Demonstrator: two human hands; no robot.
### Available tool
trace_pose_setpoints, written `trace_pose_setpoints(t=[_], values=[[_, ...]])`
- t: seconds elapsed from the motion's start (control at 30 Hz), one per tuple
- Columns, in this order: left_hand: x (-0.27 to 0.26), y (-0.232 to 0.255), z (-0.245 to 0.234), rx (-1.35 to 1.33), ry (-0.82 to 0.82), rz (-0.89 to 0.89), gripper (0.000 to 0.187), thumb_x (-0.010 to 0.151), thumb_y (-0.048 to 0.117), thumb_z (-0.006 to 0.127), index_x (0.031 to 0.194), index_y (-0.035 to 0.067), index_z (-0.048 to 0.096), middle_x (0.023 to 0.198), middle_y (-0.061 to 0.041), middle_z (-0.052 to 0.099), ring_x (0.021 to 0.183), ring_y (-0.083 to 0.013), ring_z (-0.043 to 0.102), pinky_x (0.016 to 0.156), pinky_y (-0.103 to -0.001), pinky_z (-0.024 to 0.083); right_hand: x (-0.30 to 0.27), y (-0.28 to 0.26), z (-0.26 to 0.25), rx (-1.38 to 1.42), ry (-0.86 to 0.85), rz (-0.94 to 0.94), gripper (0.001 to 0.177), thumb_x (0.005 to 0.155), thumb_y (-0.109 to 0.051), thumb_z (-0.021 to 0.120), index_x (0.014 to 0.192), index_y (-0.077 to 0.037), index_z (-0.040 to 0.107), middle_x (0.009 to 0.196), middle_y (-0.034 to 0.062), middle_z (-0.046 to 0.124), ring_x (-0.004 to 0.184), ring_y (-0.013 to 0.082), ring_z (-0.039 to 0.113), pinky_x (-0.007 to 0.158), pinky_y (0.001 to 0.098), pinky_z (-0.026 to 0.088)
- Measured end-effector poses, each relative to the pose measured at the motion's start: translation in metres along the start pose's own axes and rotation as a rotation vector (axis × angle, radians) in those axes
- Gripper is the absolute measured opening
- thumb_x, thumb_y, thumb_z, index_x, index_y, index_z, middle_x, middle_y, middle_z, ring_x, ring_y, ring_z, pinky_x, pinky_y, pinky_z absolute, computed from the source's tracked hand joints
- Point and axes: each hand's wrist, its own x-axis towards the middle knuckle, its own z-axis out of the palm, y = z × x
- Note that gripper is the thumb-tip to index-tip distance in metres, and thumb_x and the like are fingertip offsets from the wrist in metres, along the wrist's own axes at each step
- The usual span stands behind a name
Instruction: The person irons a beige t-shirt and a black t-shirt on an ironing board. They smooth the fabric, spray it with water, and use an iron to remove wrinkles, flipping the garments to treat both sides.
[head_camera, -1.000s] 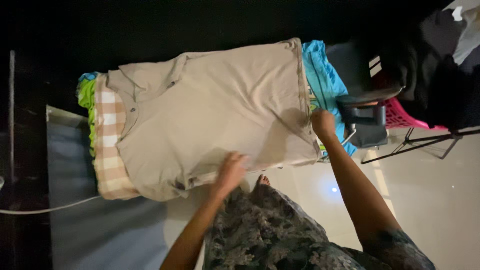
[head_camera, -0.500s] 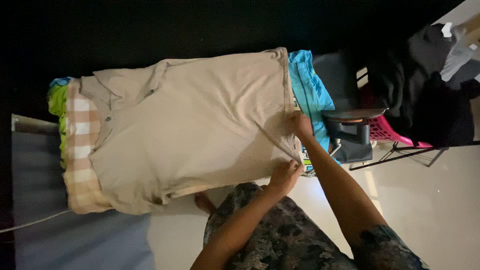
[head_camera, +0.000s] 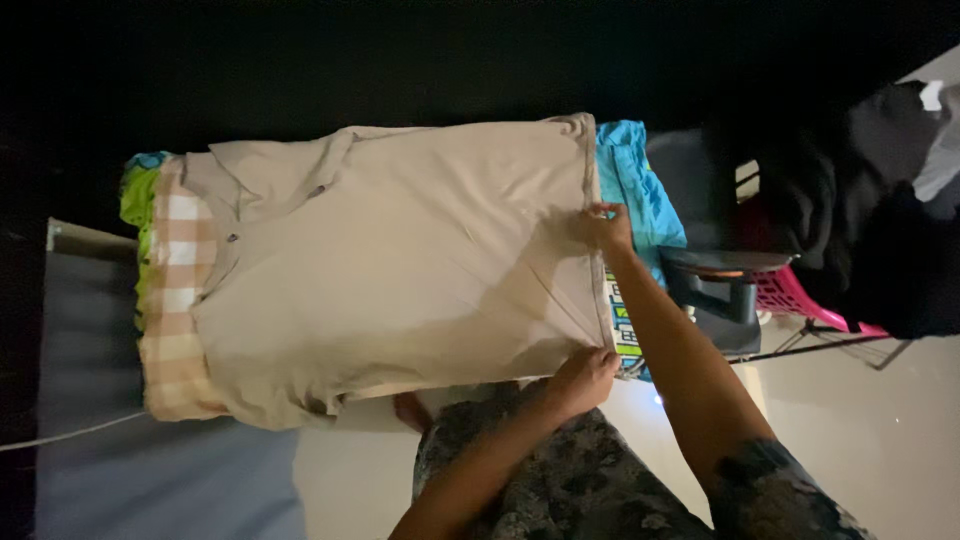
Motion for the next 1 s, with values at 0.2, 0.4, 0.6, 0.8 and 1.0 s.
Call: trace_pose_setpoints(t=[0.2, 0.4, 0.6, 0.8, 1.0], values=[[-0.003, -0.005, 0.018, -0.116, 0.006, -0.054, 0.01, 0.093, -0.004, 0.055, 0.101, -0.007, 0.059, 0.092, -0.024, 0.068, 0.084, -0.0355, 0.068, 0.083, -0.047, 0.056, 0.018, -0.008, 0.01, -0.506, 0.282, -0.361, 0.018, 0.08, -0.014, 0.071, 0.09, -0.005, 0.083, 0.087, 0.0086, 0.08, 0.081, 0.0245, 0.071, 0.075, 0.0382, 0.059], [0.0, -0.015, 0.03, -0.107, -0.038, -0.054, 0.008, 0.09, -0.005, 0.057, 0.098, -0.005, 0.059, 0.088, -0.022, 0.067, 0.081, -0.0341, 0.067, 0.081, -0.047, 0.056, 0.018, -0.002, 0.021, -0.656, 0.411, -0.391, 0.017, 0.083, -0.021, 0.078, 0.097, -0.013, 0.084, 0.088, 0.0125, 0.078, 0.081, 0.0262, 0.076, 0.078, 0.0376, 0.059], [0.011, -0.023, 0.031, -0.253, -0.173, -0.019, 0.005, 0.097, 0.006, 0.065, 0.093, 0.003, 0.064, 0.091, -0.014, 0.068, 0.083, -0.0268, 0.066, 0.079, -0.041, 0.056, 0.027, -0.028, 0.037, -0.826, 0.404, -0.352, 0.028, 0.083, -0.029, 0.081, 0.099, -0.008, 0.073, 0.094, 0.0089, 0.077, 0.088, 0.0292, 0.075, 0.078, 0.0418, 0.057], [0.01, -0.035, -0.054, 0.001, 0.043, -0.11, 0.019, 0.1, 0.015, 0.068, 0.116, 0.006, 0.067, 0.12, -0.012, 0.067, 0.113, -0.0268, 0.065, 0.102, -0.042, 0.055, 0.072, -0.035, 0.048, -1.041, 0.275, -0.823, 0.022, 0.083, -0.027, 0.083, 0.095, -0.008, 0.079, 0.095, 0.0132, 0.077, 0.092, 0.0372, 0.072, 0.081, 0.0454, 0.058], [0.005, -0.013, -0.087, 0.317, -0.153, -0.255, 0.087, 0.086, 0.051, 0.069, 0.158, 0.013, 0.037, 0.169, -0.015, 0.024, 0.156, -0.035, 0.018, 0.124, -0.059, 0.012, 0.096, -0.045, 0.047, -0.961, 0.424, -0.403, 0.03, 0.086, -0.033, 0.078, 0.092, -0.004, 0.073, 0.09, 0.0146, 0.076, 0.08, 0.0302, 0.075, 0.068, 0.0392, 0.061]])
